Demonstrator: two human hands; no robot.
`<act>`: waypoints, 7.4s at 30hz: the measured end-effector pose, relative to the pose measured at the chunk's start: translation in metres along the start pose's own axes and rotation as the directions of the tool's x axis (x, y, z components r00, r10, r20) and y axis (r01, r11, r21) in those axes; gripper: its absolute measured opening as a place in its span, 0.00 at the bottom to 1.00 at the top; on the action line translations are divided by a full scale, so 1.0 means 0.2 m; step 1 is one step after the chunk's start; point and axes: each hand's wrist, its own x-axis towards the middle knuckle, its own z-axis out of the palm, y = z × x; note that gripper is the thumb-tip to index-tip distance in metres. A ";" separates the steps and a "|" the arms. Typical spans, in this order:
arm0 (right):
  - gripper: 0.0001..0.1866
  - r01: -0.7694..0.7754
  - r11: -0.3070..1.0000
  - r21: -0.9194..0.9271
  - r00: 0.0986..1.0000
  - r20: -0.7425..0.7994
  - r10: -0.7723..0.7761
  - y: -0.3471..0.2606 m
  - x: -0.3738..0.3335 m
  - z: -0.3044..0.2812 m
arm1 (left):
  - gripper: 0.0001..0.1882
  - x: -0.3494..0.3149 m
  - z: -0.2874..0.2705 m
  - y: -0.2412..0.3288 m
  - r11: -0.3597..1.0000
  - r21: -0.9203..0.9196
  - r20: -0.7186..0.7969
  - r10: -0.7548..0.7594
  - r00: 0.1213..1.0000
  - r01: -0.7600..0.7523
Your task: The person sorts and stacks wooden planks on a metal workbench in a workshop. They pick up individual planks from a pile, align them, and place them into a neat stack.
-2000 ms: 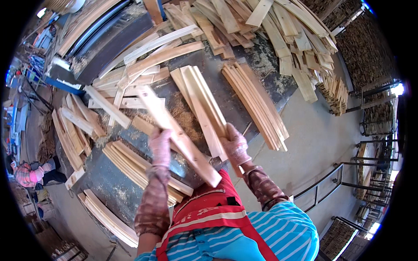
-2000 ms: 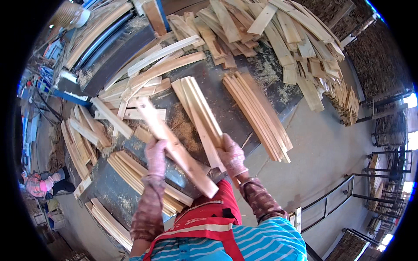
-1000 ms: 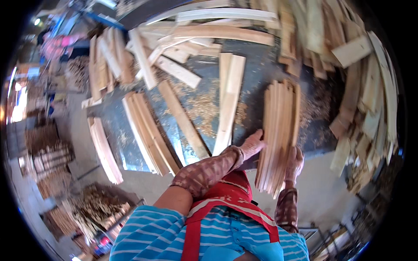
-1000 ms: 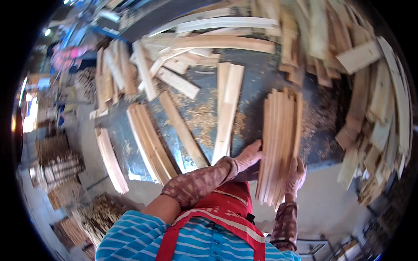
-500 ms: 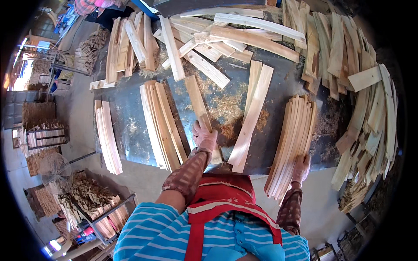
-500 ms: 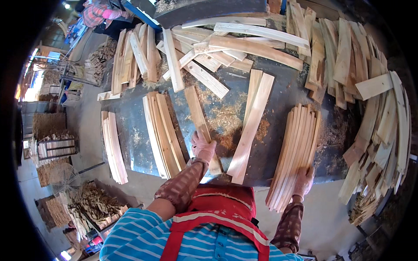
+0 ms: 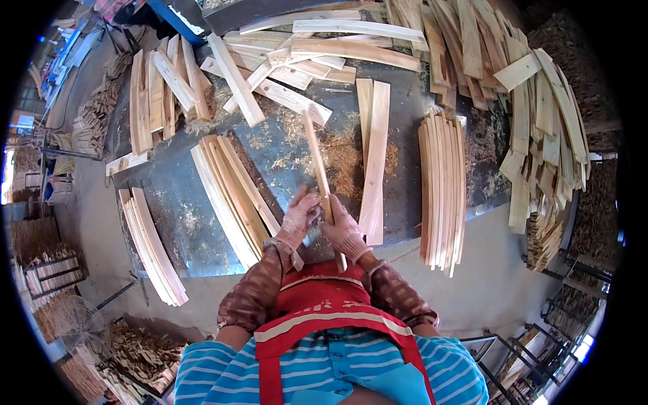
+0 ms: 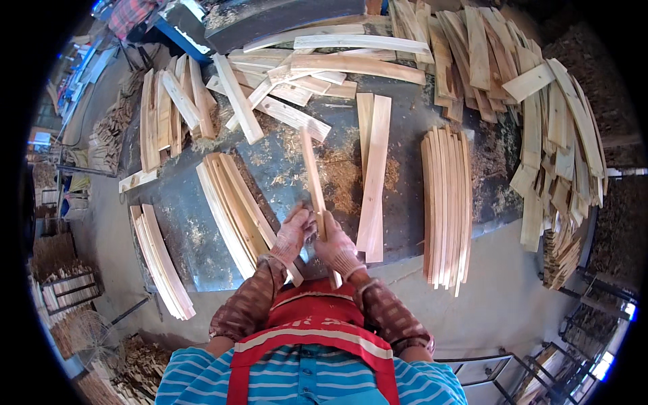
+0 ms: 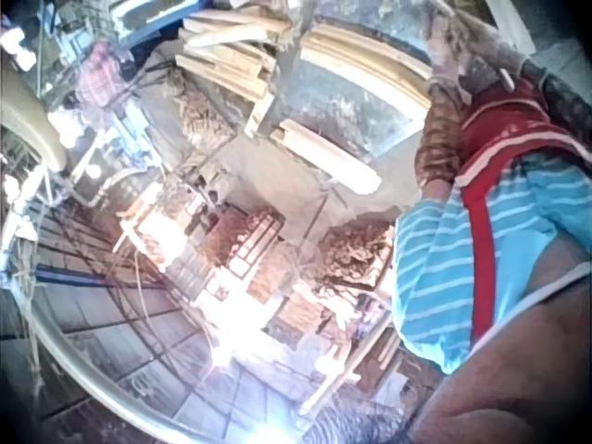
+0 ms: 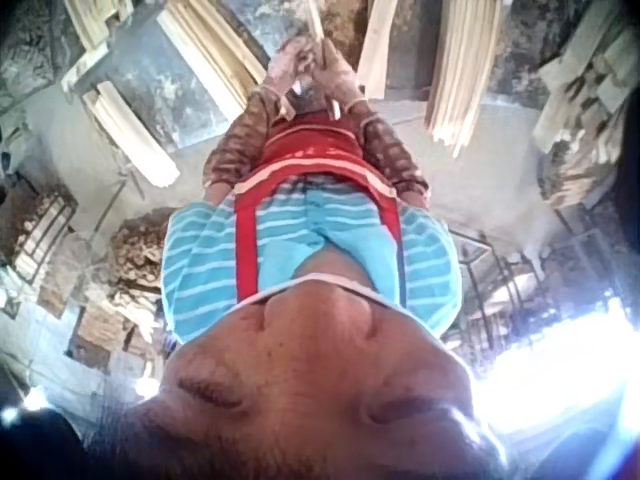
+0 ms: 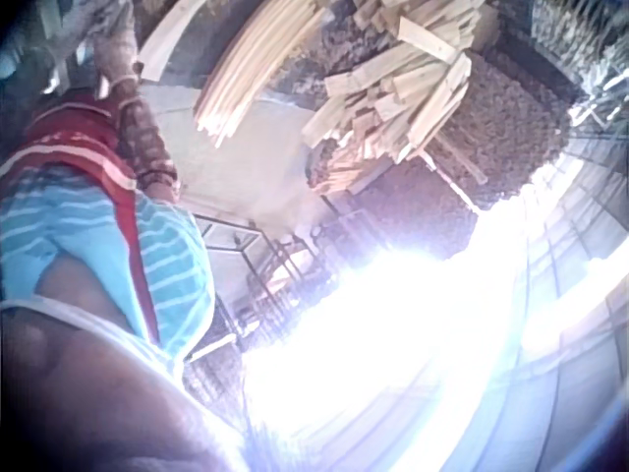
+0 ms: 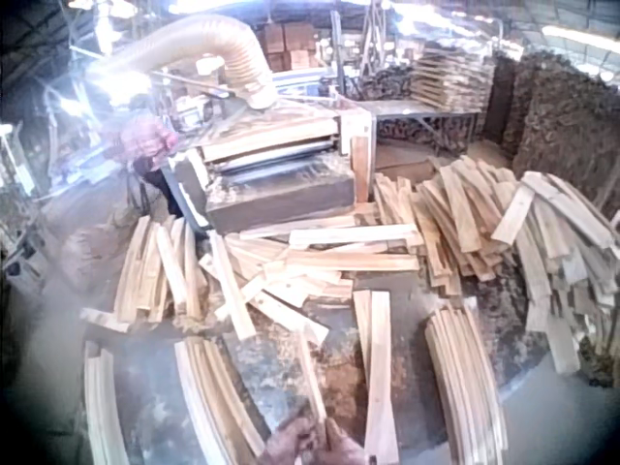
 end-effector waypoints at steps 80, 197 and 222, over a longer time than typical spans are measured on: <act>0.23 0.031 0.993 -0.111 0.994 0.111 -0.019 0.03 0.41 0.65 | 0.37 0.54 -0.49 1.60 -0.321 0.932 -0.015 0.431 0.902 0.169; 0.33 -0.125 0.863 -0.489 0.953 -0.301 -0.032 -0.22 0.37 -0.03 | 0.39 0.29 -0.17 1.36 0.829 0.547 -0.057 0.174 0.983 -0.115; 0.27 0.074 0.330 0.941 0.929 0.056 -0.367 -0.46 0.37 0.11 | 0.20 -0.53 -0.14 0.96 0.959 0.259 0.009 0.119 0.993 -0.118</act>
